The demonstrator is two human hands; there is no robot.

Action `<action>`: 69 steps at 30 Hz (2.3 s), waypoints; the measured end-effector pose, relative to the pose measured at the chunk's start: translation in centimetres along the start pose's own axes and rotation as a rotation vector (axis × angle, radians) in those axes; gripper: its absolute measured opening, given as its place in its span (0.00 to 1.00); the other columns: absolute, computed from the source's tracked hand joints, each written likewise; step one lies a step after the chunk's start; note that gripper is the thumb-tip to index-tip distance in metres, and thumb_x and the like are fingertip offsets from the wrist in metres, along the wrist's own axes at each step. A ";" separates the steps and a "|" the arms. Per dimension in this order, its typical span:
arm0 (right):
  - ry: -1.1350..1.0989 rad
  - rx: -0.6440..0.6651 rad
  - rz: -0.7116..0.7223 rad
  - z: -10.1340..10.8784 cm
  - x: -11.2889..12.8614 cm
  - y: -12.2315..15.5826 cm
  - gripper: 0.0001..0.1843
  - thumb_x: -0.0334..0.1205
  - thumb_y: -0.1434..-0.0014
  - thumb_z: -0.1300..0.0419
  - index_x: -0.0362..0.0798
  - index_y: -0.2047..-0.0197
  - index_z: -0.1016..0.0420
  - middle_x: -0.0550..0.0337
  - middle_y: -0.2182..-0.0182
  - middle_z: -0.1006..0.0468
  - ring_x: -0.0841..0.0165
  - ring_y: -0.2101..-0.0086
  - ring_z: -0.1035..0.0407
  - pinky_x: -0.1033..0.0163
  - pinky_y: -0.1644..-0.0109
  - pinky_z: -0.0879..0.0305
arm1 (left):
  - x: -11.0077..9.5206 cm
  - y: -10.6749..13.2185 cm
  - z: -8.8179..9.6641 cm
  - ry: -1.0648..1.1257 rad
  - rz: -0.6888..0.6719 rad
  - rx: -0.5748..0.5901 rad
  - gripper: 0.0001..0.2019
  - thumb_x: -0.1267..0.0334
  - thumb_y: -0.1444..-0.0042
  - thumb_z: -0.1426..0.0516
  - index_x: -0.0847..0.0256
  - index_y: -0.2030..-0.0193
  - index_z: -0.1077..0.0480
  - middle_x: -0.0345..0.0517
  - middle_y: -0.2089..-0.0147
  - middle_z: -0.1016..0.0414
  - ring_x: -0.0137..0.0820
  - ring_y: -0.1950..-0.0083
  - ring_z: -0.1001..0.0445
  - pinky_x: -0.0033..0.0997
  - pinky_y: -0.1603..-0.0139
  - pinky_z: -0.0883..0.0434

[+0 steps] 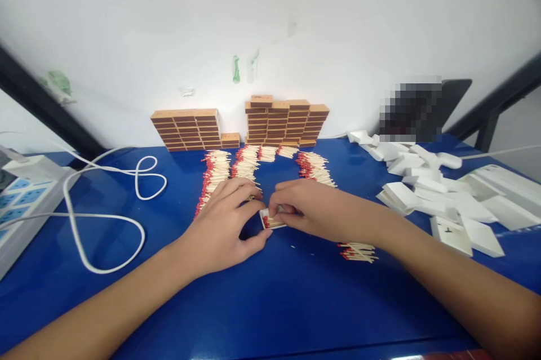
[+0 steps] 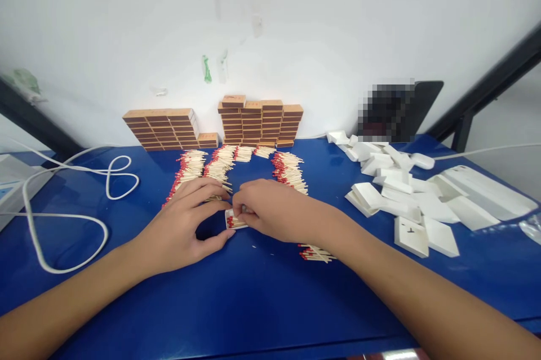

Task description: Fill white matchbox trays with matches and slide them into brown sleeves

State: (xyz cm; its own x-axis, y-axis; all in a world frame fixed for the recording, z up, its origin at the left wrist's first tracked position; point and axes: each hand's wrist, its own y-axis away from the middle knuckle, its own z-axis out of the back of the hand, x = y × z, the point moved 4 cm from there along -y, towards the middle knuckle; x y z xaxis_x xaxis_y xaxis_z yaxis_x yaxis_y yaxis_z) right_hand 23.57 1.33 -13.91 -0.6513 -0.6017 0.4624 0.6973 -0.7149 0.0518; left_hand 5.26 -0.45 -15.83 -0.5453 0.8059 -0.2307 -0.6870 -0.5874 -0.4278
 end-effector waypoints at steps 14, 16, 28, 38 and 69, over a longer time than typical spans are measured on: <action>0.052 -0.450 -0.228 4.9 -5.3 -1.3 0.10 0.42 0.34 0.39 0.49 0.64 0.19 0.61 0.74 0.25 0.67 0.72 0.34 0.60 0.66 0.42 | -0.1 0.1 0.0 0.019 -0.008 -0.026 0.10 0.57 0.35 0.35 0.59 0.51 0.22 0.52 0.46 0.20 0.47 0.37 0.26 0.55 0.32 0.29; 0.166 -0.519 -0.330 5.4 -7.6 -2.3 0.09 0.41 0.36 0.38 0.48 0.64 0.19 0.57 0.71 0.21 0.65 0.69 0.31 0.59 0.65 0.41 | -0.1 0.1 -0.1 0.026 -0.012 -0.028 0.11 0.57 0.36 0.35 0.58 0.50 0.22 0.52 0.47 0.20 0.47 0.38 0.25 0.56 0.33 0.28; 0.383 -0.441 -0.350 4.2 -11.4 -5.2 0.11 0.45 0.35 0.36 0.47 0.65 0.20 0.52 0.65 0.18 0.59 0.63 0.29 0.56 0.58 0.40 | -0.2 0.3 -0.1 0.034 -0.025 -0.040 0.11 0.57 0.35 0.35 0.59 0.51 0.22 0.52 0.47 0.20 0.47 0.38 0.25 0.55 0.33 0.29; 0.369 -0.301 -0.219 3.5 -9.2 -3.4 0.08 0.42 0.36 0.35 0.47 0.65 0.21 0.54 0.68 0.20 0.60 0.62 0.31 0.56 0.54 0.40 | -0.4 0.3 -0.2 0.032 -0.037 -0.026 0.11 0.57 0.35 0.35 0.60 0.51 0.22 0.52 0.48 0.20 0.47 0.38 0.25 0.56 0.34 0.29; 0.139 -0.230 -0.132 3.9 -7.6 -1.0 0.06 0.38 0.35 0.35 0.49 0.66 0.20 0.54 0.65 0.18 0.59 0.58 0.28 0.55 0.54 0.35 | 0.1 0.1 0.1 0.025 -0.006 0.005 0.11 0.57 0.34 0.35 0.59 0.49 0.22 0.51 0.47 0.20 0.45 0.38 0.25 0.52 0.33 0.27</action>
State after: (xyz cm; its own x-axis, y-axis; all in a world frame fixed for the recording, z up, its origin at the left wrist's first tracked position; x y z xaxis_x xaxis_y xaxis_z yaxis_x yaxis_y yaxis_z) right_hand 29.00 7.98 -14.02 -0.7777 -0.5296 0.3386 0.5277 -0.8428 -0.1061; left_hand 5.09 -0.48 -15.85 -0.5291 0.8111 -0.2495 -0.6927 -0.5826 -0.4251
